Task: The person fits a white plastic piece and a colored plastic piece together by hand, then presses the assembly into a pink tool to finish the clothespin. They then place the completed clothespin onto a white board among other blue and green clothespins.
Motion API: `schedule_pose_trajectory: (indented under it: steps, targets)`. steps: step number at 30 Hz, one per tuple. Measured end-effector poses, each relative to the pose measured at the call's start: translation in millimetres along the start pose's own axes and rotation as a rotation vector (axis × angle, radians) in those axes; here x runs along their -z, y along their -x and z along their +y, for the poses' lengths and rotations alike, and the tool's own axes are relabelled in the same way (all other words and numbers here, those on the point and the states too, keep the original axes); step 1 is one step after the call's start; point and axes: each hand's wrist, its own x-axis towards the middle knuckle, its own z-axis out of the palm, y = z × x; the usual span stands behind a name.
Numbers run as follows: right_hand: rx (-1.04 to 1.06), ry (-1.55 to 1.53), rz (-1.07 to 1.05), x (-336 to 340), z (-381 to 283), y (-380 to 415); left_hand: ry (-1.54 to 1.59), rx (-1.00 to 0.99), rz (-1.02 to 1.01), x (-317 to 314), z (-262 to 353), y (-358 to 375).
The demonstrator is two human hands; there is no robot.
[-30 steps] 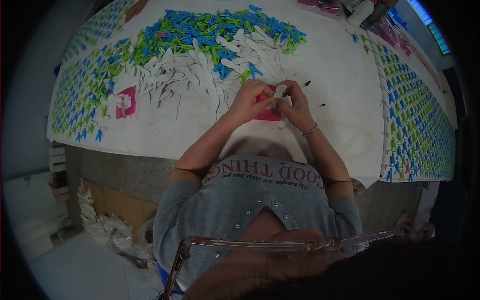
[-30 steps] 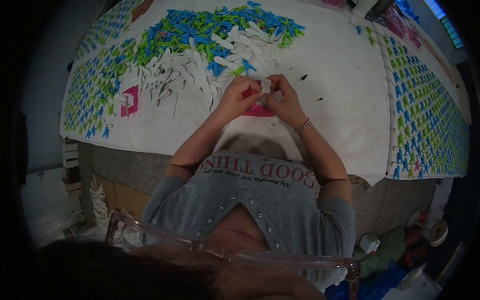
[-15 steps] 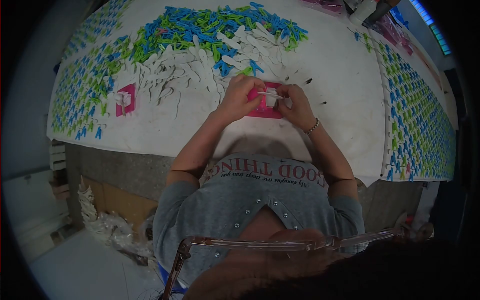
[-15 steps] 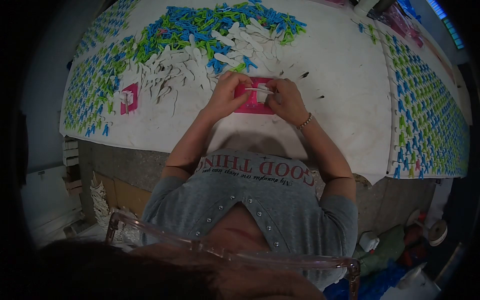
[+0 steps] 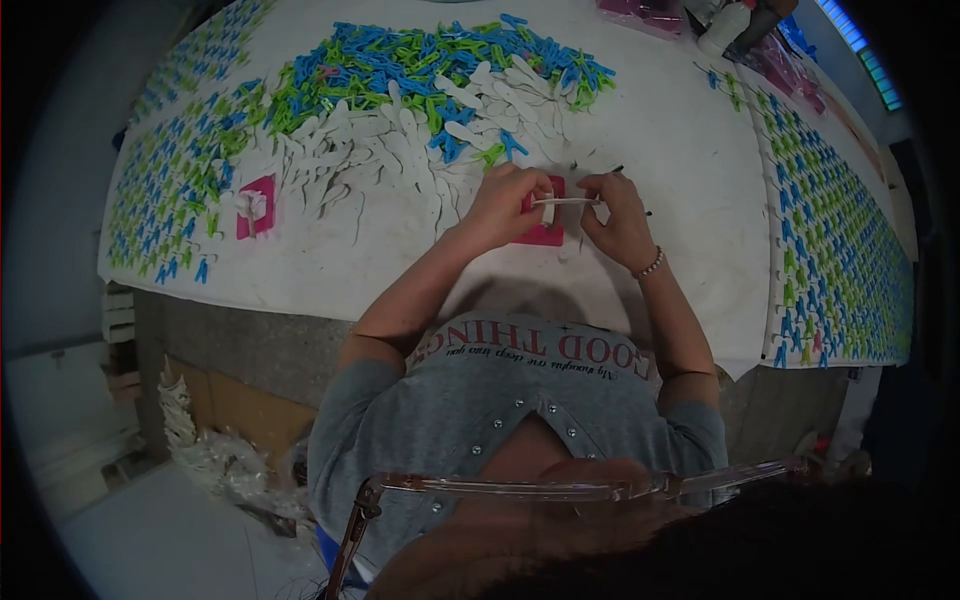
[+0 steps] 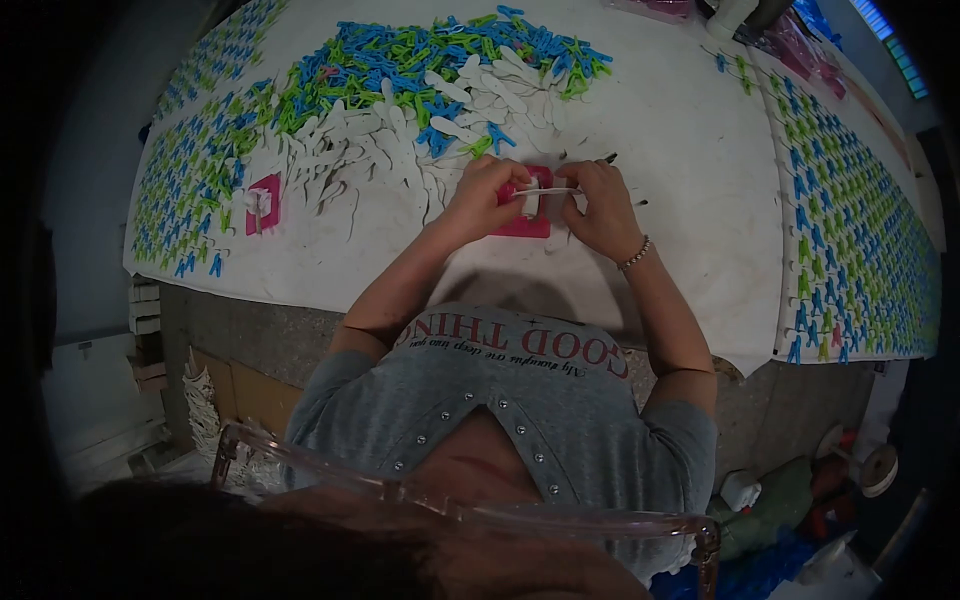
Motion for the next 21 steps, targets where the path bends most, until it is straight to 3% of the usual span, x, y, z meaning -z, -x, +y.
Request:
schedule_pose_trajectory:
  steps: [5, 7, 8, 10, 12, 16, 21]
  targets:
    - [0.062, 0.078, -0.032, 21, -16, -15, 0.067, -0.087, 0.022, -18, 2, -11]
    - [-0.034, -0.192, -0.068, 19, -16, -19, 0.099, -0.058, 0.047, -18, 3, -12]
    - [-0.033, -0.185, -0.061, 18, -13, -23, 0.100, -0.069, 0.046, -15, 1, -11]
    - [-0.214, -0.481, -0.151, 16, 1, -38, 0.294, 0.156, 0.159, 1, -7, -4]
    - [-0.358, -0.291, -0.258, -2, 14, -56, 0.445, 0.262, 0.238, 11, -21, 8]
    - [-0.363, 0.110, -0.415, -46, 23, -93, 0.342, 0.248, 0.307, 34, -22, 23]
    - [-0.315, 0.243, -0.621, -75, 30, -117, 0.441, 0.272, 0.310, 39, -18, 34]
